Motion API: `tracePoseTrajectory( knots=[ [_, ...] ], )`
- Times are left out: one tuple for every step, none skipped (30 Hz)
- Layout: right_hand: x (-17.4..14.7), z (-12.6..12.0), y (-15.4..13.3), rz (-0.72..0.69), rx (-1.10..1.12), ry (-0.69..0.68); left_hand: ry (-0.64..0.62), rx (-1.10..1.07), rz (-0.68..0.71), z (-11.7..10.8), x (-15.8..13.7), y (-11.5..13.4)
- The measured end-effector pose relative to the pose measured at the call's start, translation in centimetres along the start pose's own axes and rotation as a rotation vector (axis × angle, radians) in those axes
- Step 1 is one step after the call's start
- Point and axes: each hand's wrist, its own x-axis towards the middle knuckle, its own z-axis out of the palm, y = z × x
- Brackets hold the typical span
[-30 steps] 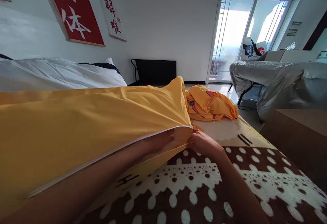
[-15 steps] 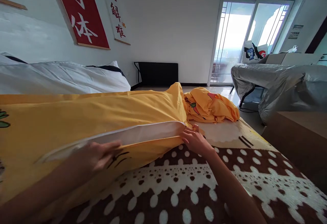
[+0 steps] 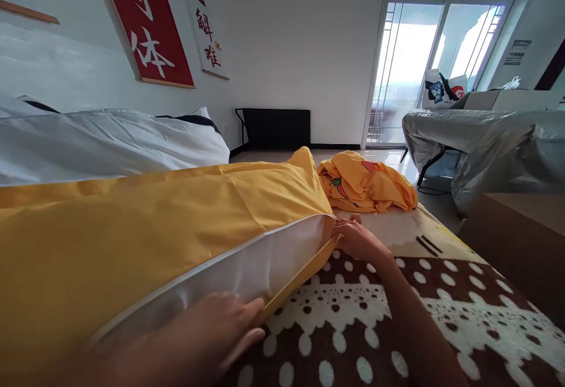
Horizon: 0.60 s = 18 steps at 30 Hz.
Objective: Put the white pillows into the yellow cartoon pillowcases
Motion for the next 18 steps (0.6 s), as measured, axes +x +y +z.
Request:
tracePoseTrajectory(
  knots=[
    [-0.3, -0.5, 0.1, 0.017, 0.008, -0.008, -0.032, 0.031, 0.026, -0.6, 0.6, 1.0],
    [-0.5, -0.9, 0.2, 0.029, 0.015, -0.012, -0.050, 0.055, 0.053, -1.1, 1.5, 1.9],
    [-0.6, -1.2, 0.1, 0.037, 0.019, -0.010, -0.067, 0.073, 0.088, -1.4, 2.5, 2.7],
    [-0.6, -1.3, -0.1, 0.044, 0.020, 0.000, -0.076, 0.084, 0.116, -1.5, 3.6, 3.5],
    [-0.6, -1.3, -0.4, 0.050, 0.018, 0.020, -0.077, 0.087, 0.141, -1.4, 4.8, 4.1],
    [-0.4, -1.2, -0.9, 0.056, 0.015, 0.050, -0.069, 0.082, 0.162, -1.2, 6.0, 4.7],
    [-0.2, -0.8, -1.5, 0.064, 0.010, 0.089, -0.056, 0.074, 0.179, -0.9, 7.1, 5.3],
    [0.1, -0.3, -2.1, 0.082, 0.002, 0.137, -0.034, 0.063, 0.195, -0.6, 8.1, 5.8],
    [0.5, 0.2, -2.7, 0.109, -0.011, 0.193, -0.012, 0.055, 0.209, -0.4, 8.8, 6.2],
    [0.8, 0.9, -3.3, 0.148, -0.029, 0.248, 0.003, 0.052, 0.219, -0.2, 9.4, 6.6],
    [1.1, 1.5, -3.8, 0.199, -0.047, 0.295, 0.007, 0.054, 0.223, -0.1, 9.7, 6.9],
    [1.4, 2.1, -4.1, 0.257, -0.061, 0.325, 0.002, 0.059, 0.222, 0.0, 9.9, 7.1],
    [1.6, 2.6, -4.3, 0.320, -0.068, 0.337, -0.012, 0.069, 0.219, 0.1, 10.0, 7.2],
    [1.7, 2.9, -4.3, 0.385, -0.066, 0.320, -0.027, 0.081, 0.213, 0.1, 10.0, 7.2],
    [1.8, 3.2, -4.0, 0.448, -0.054, 0.262, -0.039, 0.094, 0.206, 0.2, 10.1, 7.1],
    [1.8, 3.3, -3.7, 0.506, -0.038, 0.175, -0.043, 0.108, 0.208, 0.3, 10.3, 7.0],
    [1.7, 3.3, -3.2, 0.551, -0.023, 0.077, -0.046, 0.128, 0.224, 0.3, 10.6, 6.8],
    [1.7, 3.2, -2.7, 0.583, -0.012, -0.016, -0.041, 0.160, 0.258, 0.3, 11.2, 6.5]
  ],
)
